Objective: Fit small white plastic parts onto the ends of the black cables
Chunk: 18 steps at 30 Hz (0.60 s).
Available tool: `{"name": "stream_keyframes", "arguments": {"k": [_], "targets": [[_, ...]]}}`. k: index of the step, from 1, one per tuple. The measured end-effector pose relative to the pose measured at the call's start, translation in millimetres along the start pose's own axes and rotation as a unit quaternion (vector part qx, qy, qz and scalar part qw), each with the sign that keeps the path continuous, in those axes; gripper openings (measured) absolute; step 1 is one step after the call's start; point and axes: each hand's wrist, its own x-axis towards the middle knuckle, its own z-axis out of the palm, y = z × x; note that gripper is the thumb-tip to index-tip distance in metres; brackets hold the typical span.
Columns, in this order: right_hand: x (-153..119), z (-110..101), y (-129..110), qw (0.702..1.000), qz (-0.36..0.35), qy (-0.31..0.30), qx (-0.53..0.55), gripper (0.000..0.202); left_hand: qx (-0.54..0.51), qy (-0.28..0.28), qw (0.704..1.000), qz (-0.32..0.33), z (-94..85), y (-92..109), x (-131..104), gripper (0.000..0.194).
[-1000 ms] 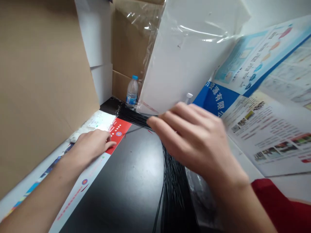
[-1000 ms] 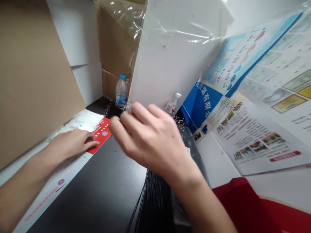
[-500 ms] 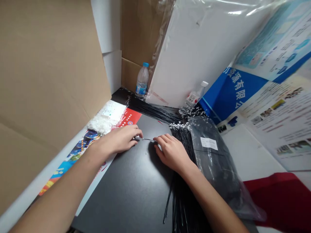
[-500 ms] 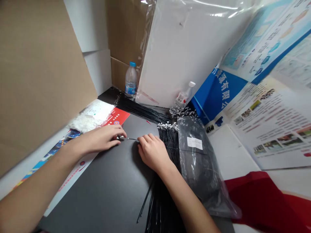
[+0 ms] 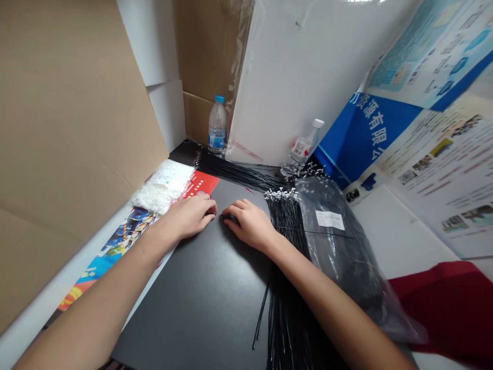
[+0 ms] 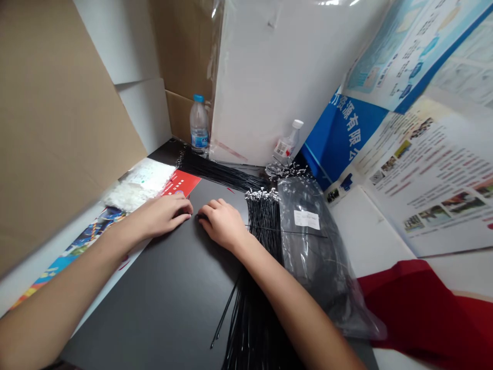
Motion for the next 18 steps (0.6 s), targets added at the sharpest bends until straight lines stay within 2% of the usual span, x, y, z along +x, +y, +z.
{"name": "stream_keyframes", "arguments": {"k": [8,14,18], "targets": [[1,12,2,0.999,0.036,0.030,0.026,0.011,0.009,-0.003,1.000,0.007,0.6,3,-1,0.026],[-1,22,2,0.998,0.008,0.052,-0.022,0.015,-0.010,0.018,1.000,-0.004,4.5,7,-1,0.020],[-4,24,6,0.993,0.036,0.091,0.068,0.014,-0.069,0.049,0.996,-0.009,5.1,11,0,0.015]]}}
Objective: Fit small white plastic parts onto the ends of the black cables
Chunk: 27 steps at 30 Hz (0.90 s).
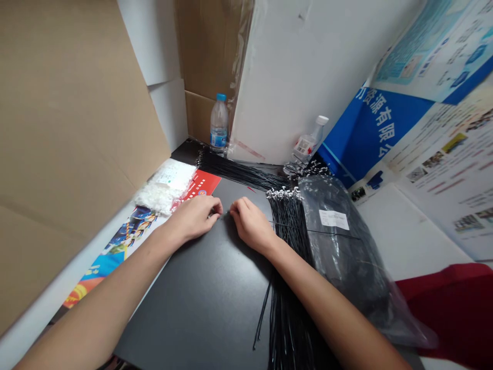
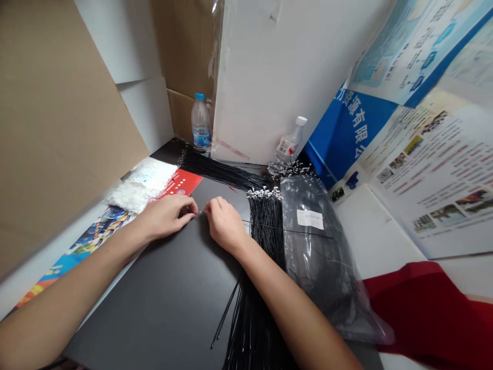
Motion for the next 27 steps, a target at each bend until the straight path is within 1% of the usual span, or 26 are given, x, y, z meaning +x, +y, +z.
{"name": "stream_keyframes", "arguments": {"k": [2,4,6,11,15,18,22,27], "targets": [[-1,-1,2,0.998,0.013,0.012,0.064,0.012,-0.072,0.013,0.997,-0.013,-0.5,2,0,0.014],[-1,-2,4,0.993,0.008,0.020,0.117,0.011,-0.141,0.027,0.989,-0.026,-0.8,4,1,0.014],[-1,-2,5,0.988,0.004,0.024,0.150,0.010,-0.187,0.039,0.981,-0.035,0.1,5,2,0.014],[-1,-3,5,0.981,0.039,0.035,0.189,0.010,-0.266,0.056,0.961,-0.050,8.0,2,7,0.012],[-1,-6,5,0.978,0.053,0.047,0.197,0.011,-0.359,0.052,0.926,-0.102,12.1,0,10,0.016],[0,-6,6,0.974,0.064,0.054,0.209,0.011,-0.390,0.050,0.912,-0.115,11.7,2,10,0.013],[1,-5,8,0.967,0.058,0.069,0.238,0.011,-0.409,0.040,0.906,-0.103,13.2,5,11,0.009],[-1,-3,6,0.964,0.046,0.075,0.250,0.011,-0.426,0.021,0.902,-0.073,19.9,6,10,0.008]]}}
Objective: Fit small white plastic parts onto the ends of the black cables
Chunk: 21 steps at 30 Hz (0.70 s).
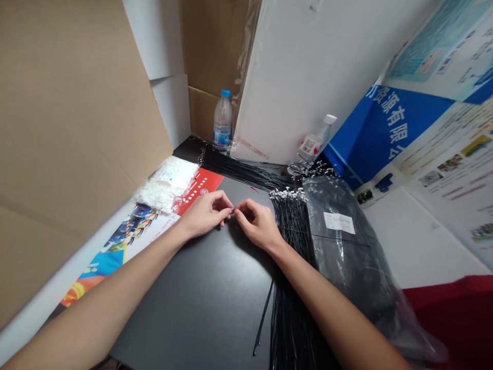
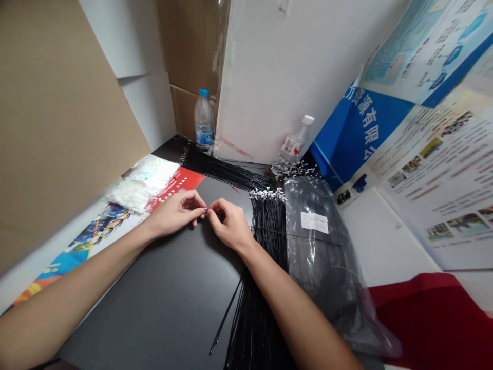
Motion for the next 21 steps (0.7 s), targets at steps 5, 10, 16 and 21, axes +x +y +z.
{"name": "stream_keyframes", "arguments": {"k": [5,10,16,21], "targets": [[-2.3,1.1,-1.9,1.000,0.009,-0.006,0.011,0.012,-0.023,-0.010,1.000,-0.006,-0.4,-2.8,0.3,0.008],[-2.0,0.9,-2.1,1.000,0.007,0.005,0.006,0.012,-0.044,-0.005,0.999,-0.015,-2.6,-5.0,1.6,0.007],[-1.6,1.3,-1.2,0.999,0.024,0.021,-0.001,0.011,-0.142,0.021,0.988,-0.050,0.3,-6.6,1.3,0.019],[-1.4,0.0,-1.1,0.999,0.028,0.018,-0.010,0.010,-0.181,0.011,0.981,-0.073,1.5,-7.6,1.5,0.021]]}}
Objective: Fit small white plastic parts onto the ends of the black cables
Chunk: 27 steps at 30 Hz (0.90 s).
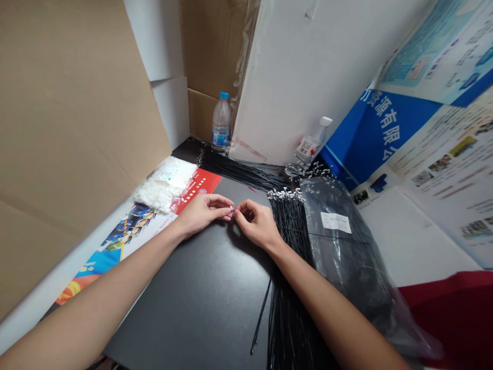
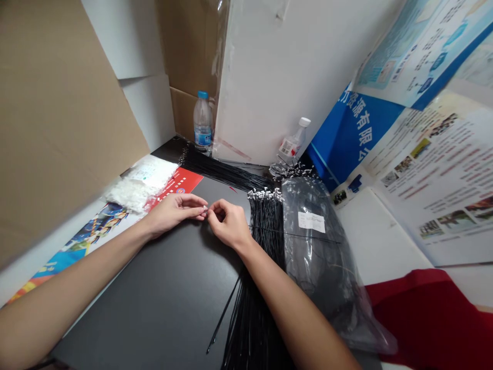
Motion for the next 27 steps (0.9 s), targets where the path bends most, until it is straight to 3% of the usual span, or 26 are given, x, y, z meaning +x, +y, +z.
{"name": "stream_keyframes", "arguments": {"k": [11,19,27], "targets": [[-1.6,-0.5,0.3,1.000,-0.007,0.003,0.008,0.010,0.023,-0.012,1.000,0.009,-2.7,-3.3,1.0,0.019],[-0.8,-0.3,-0.8,1.000,-0.013,0.001,0.004,0.012,0.102,-0.020,0.994,0.022,-1.2,0.8,-1.9,0.018],[-1.8,-1.7,-1.0,1.000,-0.022,0.014,-0.010,0.012,0.098,-0.005,0.994,0.044,-1.8,0.2,-1.6,0.022]]}}
